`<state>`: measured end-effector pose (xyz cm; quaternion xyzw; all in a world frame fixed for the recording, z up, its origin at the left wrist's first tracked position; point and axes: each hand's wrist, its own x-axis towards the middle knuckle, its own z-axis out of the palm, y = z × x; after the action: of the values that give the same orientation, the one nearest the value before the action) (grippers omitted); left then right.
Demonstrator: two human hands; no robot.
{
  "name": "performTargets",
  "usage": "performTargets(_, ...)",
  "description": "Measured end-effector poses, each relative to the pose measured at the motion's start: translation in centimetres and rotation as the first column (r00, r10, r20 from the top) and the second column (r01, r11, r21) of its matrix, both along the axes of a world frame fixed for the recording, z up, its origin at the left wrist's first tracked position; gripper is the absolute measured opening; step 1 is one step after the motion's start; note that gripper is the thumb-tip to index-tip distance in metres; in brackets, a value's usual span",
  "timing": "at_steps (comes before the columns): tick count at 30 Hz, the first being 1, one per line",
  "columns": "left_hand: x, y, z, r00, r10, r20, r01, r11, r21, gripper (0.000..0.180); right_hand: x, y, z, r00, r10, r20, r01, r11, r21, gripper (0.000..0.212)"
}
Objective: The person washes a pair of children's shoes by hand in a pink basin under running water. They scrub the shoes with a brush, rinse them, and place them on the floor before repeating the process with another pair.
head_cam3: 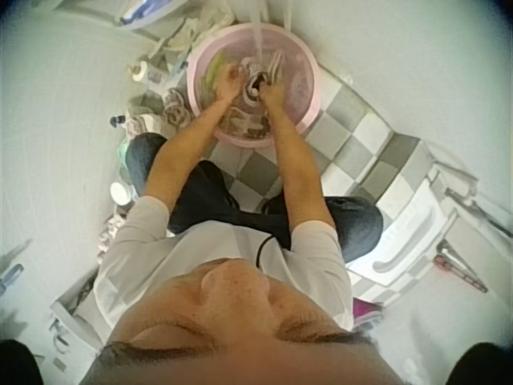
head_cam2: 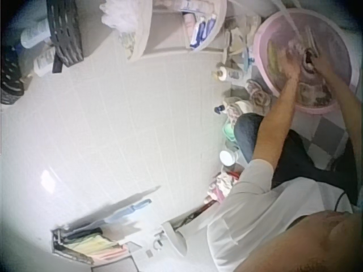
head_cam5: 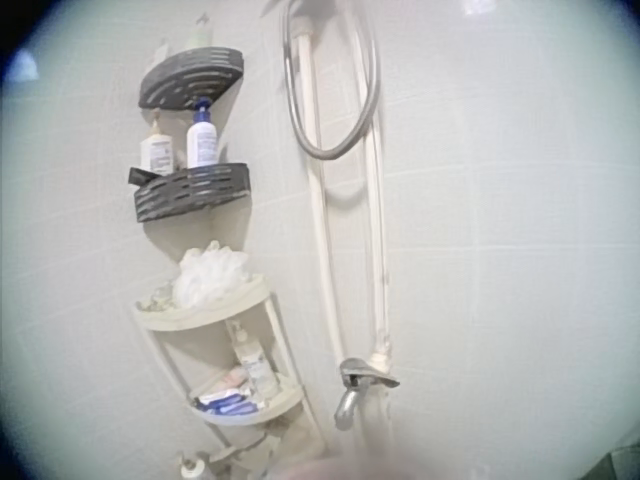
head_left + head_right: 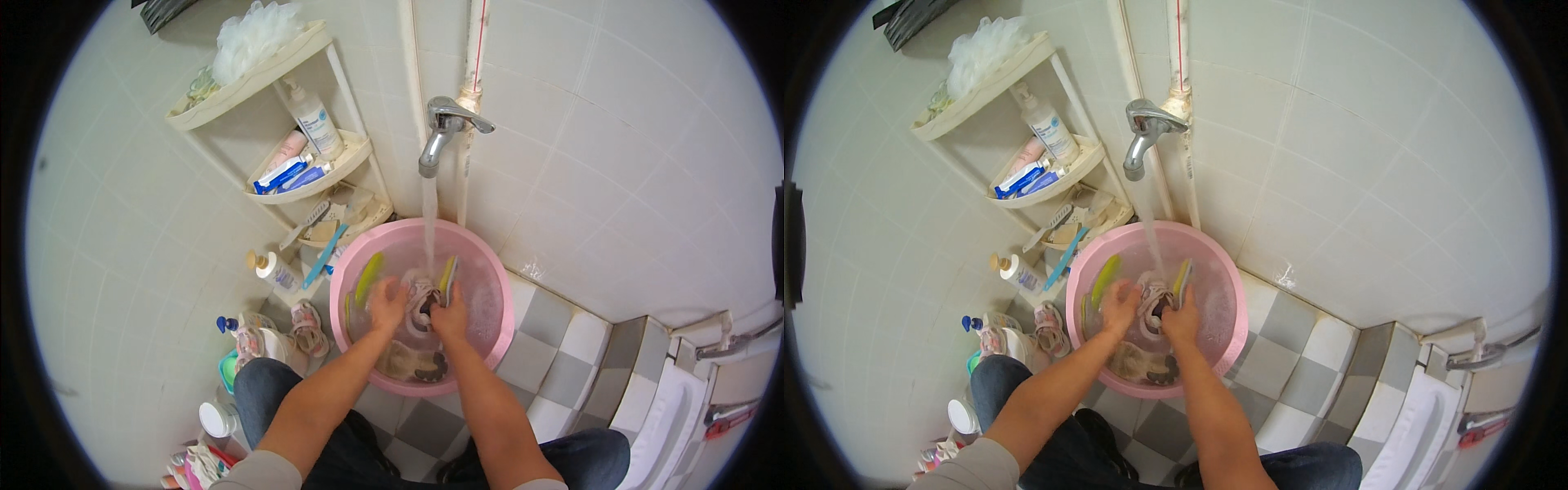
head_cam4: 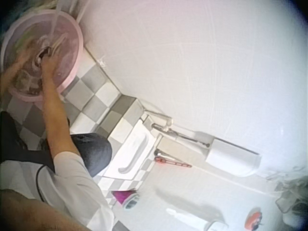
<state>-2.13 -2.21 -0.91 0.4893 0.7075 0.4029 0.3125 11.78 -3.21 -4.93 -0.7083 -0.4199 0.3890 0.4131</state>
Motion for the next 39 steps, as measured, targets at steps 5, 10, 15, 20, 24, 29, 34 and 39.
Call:
performTargets(5, -1.6, 0.4, 1.1, 0.805, -0.460, -0.376, 0.544, 0.824, 0.159, 0.030, -0.8, -0.5, 9.7, 0.992, -0.031, -0.120, 0.002, 0.971, -0.237, 0.082)
performTargets(10, -2.7, 1.2, 2.3, 0.615, -0.585, -0.529, 0.679, 0.733, -0.021, 0.027, -1.1, -0.6, 7.5, 0.993, -0.081, 0.084, 0.085, 0.995, -0.048, 0.083)
performTargets(15, -0.6, 0.6, 7.9, 0.236, -0.698, -0.676, 0.645, 0.633, -0.428, 0.018, -1.2, -1.4, 8.6, 0.997, -0.030, 0.075, 0.042, 0.987, -0.154, 0.084)
performTargets(20, -1.3, 1.3, 2.9, 0.506, -0.687, -0.521, 0.666, 0.695, -0.270, 0.018, -0.9, -1.4, 6.0, 0.994, 0.008, 0.112, 0.003, 0.995, -0.101, 0.086)
performTargets(24, -1.0, 2.7, 2.9, 0.604, -0.676, -0.422, 0.714, 0.694, -0.091, 0.020, 0.7, 0.8, 7.1, 0.979, 0.050, 0.198, -0.016, 0.985, -0.171, 0.082)
performTargets(29, -0.9, 4.5, 0.8, 0.821, -0.516, -0.242, 0.489, 0.856, -0.168, 0.026, 0.6, 3.4, 7.4, 0.964, 0.075, 0.255, -0.041, 0.990, -0.135, 0.080)
performTargets(34, 1.9, 4.1, 1.2, 0.875, -0.278, -0.396, 0.296, 0.955, -0.015, 0.028, 1.6, 5.1, 5.4, 0.981, 0.125, 0.146, -0.100, 0.981, -0.168, 0.087)
performTargets(39, 0.7, 5.4, 2.3, 0.710, -0.557, -0.430, 0.582, 0.808, -0.085, 0.025, 3.5, 4.4, 8.2, 0.932, 0.273, 0.239, -0.223, 0.951, -0.214, 0.071)
